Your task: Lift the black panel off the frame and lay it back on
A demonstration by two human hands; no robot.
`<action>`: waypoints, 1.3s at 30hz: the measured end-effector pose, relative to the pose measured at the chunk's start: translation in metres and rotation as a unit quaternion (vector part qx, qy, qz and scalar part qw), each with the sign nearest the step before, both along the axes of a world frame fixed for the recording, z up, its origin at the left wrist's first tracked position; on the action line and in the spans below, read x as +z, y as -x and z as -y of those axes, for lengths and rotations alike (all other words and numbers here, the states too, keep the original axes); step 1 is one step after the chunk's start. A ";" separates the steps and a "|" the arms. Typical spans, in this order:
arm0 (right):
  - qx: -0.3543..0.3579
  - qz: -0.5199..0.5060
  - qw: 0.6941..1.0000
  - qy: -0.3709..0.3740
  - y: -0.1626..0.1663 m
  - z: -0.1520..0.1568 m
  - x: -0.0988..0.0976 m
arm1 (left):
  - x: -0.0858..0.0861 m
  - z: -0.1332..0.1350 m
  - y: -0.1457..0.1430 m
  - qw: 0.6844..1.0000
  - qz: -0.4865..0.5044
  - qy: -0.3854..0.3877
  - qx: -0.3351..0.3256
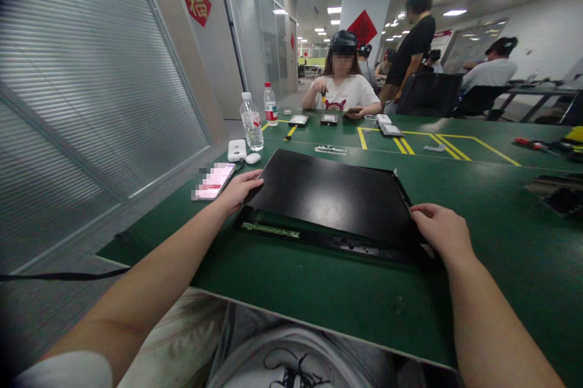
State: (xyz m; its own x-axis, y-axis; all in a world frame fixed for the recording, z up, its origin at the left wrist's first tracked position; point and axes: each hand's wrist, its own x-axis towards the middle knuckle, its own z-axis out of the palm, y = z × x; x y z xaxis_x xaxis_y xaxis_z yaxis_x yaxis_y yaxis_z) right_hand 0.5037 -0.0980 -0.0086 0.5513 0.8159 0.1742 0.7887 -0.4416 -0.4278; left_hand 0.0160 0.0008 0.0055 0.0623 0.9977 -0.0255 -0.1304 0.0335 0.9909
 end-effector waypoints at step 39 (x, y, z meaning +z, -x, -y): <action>-0.011 -0.041 0.999 -0.011 0.006 0.002 0.006 | -0.014 -0.013 0.012 0.861 -0.496 -0.114 -0.014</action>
